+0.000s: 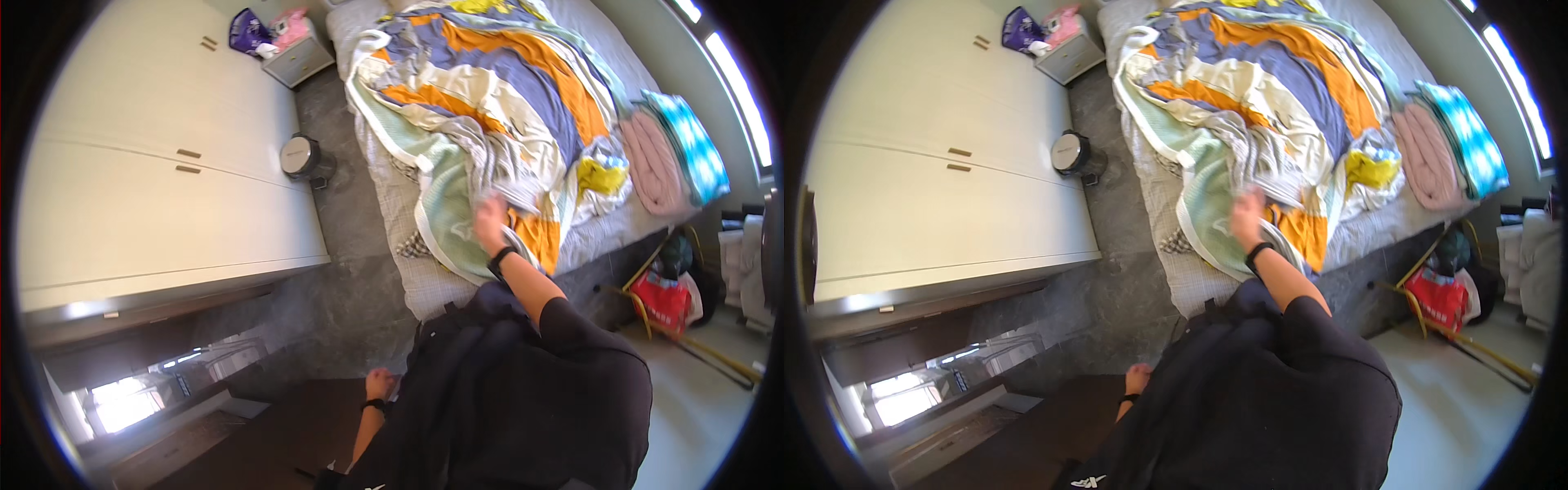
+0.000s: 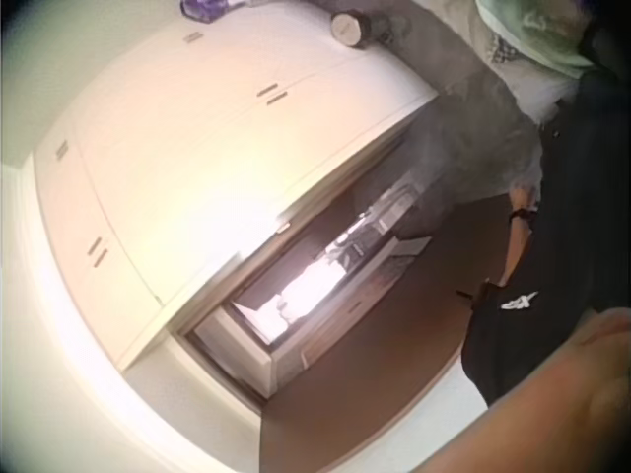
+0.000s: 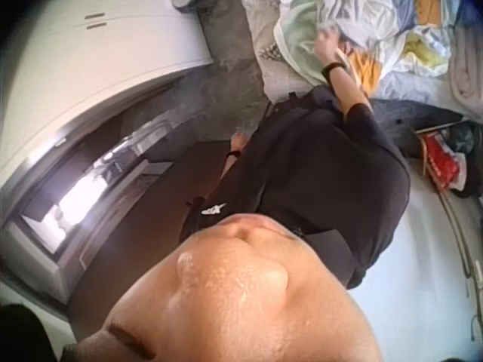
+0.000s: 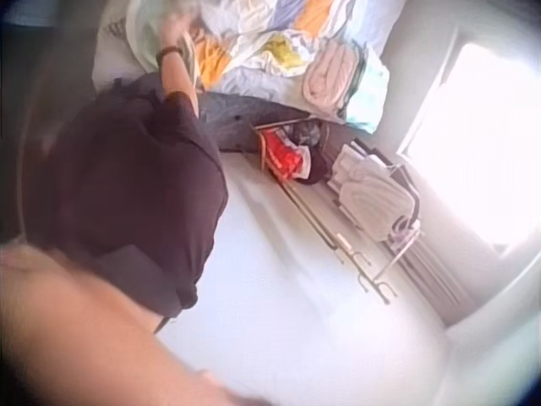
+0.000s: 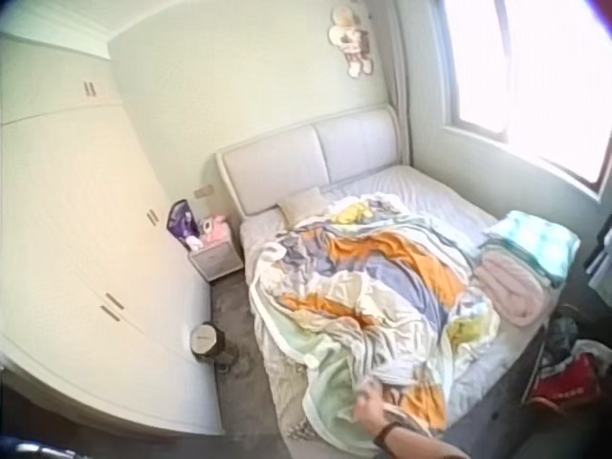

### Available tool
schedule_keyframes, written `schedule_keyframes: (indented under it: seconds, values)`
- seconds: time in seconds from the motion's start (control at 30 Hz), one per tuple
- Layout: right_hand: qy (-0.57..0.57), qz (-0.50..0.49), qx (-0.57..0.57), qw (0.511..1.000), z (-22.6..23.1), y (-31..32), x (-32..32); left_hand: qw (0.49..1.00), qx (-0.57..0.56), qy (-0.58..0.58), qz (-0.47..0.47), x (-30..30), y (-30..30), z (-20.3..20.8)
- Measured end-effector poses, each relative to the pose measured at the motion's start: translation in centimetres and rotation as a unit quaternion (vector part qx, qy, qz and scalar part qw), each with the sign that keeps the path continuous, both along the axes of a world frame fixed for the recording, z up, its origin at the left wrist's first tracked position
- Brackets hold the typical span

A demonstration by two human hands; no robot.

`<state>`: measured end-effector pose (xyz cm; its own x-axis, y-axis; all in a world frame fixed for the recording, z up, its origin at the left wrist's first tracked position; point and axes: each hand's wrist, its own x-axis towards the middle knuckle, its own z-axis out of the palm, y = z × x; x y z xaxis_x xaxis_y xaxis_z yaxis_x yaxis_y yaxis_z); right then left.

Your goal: The person folds a duvet cover and places it on a stack of other folded linens on a bed.

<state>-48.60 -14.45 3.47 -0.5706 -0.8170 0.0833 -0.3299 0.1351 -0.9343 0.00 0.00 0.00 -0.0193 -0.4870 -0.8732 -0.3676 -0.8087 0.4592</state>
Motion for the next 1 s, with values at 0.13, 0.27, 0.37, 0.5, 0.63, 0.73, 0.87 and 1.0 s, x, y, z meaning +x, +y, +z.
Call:
schedule_keyframes:
  seconds: [0.13, 0.27, 0.37, 0.5, 0.63, 0.73, 0.87, 1.0]
  values:
    - [-0.130, 0.511, -0.010, 0.850, 7.2, 1.7, 6.2, 0.896, -0.363, -0.202, -0.155, -2.7, -4.8, 0.1]
    - [-0.300, 0.740, -0.012, 0.602, 11.4, 4.8, 13.9, 0.809, -0.407, -0.225, -0.359, -6.4, -12.5, 1.5]
    - [-0.269, 0.740, 0.066, 0.612, 11.4, 6.3, 15.5, 0.779, -0.590, -0.068, -0.198, -16.4, -16.4, 9.0]
    - [-0.250, 0.739, 0.072, 0.621, 10.5, 5.3, 17.8, 0.727, -0.451, 0.031, -0.516, -17.9, -18.5, 4.3]
    - [-0.422, 0.597, 0.105, 0.674, 10.8, 4.6, 17.9, 0.633, -0.546, 0.249, -0.488, -20.1, -16.1, -1.4]
    - [-0.444, 0.609, 0.042, 0.656, 14.1, 3.2, 22.5, 0.495, -0.626, 0.113, -0.592, -18.8, -15.7, 4.4]
    - [-0.366, 0.685, 0.017, 0.629, 20.1, 1.5, 29.2, 0.364, -0.364, 0.176, -0.839, -15.1, -19.7, 9.2]
    - [-0.192, 0.587, -0.021, 0.786, 23.0, -1.1, 30.9, 0.545, -0.387, 0.256, -0.699, -8.7, -21.9, 10.4]
